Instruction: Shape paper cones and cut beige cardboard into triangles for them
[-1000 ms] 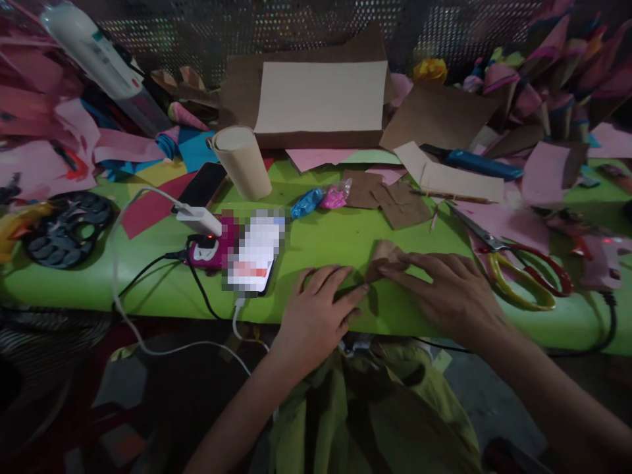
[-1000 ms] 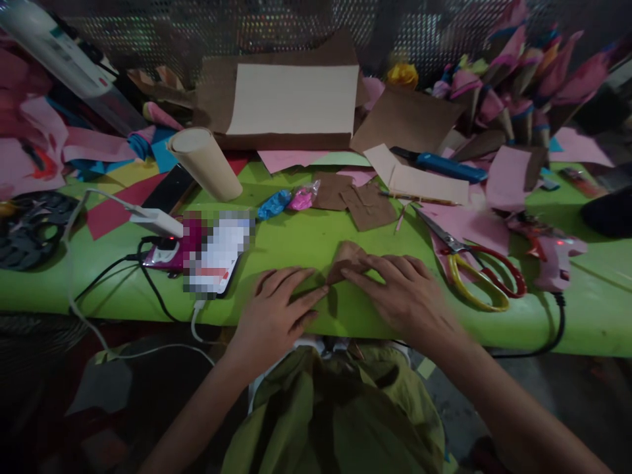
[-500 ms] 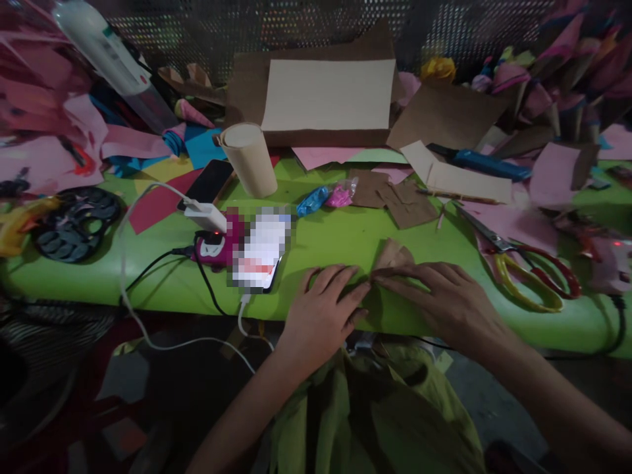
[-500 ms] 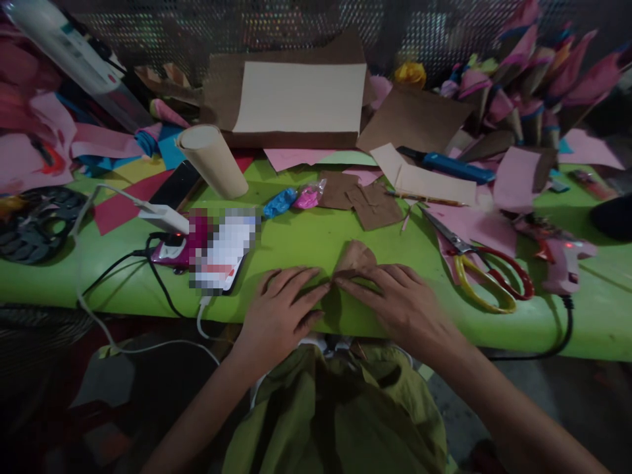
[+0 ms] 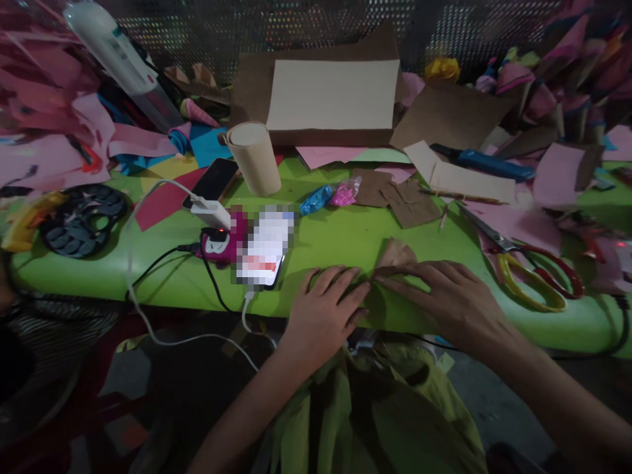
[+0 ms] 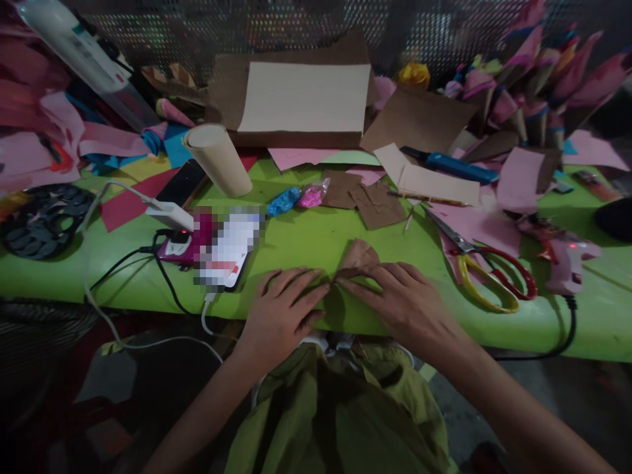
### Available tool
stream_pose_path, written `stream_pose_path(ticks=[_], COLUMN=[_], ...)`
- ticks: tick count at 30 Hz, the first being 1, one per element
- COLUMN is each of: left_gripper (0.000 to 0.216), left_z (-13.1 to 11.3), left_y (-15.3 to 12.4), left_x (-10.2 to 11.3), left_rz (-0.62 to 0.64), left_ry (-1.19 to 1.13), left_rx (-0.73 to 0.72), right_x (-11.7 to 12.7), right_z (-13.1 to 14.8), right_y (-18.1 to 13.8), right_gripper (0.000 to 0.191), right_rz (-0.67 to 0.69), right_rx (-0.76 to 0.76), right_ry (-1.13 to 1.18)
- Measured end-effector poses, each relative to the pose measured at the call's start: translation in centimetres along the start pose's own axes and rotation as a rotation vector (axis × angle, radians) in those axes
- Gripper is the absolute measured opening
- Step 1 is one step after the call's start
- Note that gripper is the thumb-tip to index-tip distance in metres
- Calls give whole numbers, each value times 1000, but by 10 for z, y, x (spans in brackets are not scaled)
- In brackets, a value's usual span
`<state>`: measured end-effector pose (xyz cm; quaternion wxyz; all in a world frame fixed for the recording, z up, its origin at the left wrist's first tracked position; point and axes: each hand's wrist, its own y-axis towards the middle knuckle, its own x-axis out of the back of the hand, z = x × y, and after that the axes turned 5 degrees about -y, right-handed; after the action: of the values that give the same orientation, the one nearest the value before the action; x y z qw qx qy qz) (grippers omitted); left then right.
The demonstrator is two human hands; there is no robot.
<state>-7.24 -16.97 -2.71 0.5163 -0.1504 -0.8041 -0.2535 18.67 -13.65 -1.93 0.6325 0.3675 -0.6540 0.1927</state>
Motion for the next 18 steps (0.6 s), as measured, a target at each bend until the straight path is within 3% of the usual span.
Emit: stream_pose_path(ticks=[11,18], left_gripper=[35,36], left_z=[-2,-1], left_y=[2,2], left_x=[-3,-5], left_rz=[-1,-12], left_ry=[34,40], left_rx=[-1,-3], right_x=[2,-5], right_z=[2,0], right_y=[2,0], right_gripper=[71,56], right_rz=[28,-39], right_rx=[3,-35], right_ry=[-2,45])
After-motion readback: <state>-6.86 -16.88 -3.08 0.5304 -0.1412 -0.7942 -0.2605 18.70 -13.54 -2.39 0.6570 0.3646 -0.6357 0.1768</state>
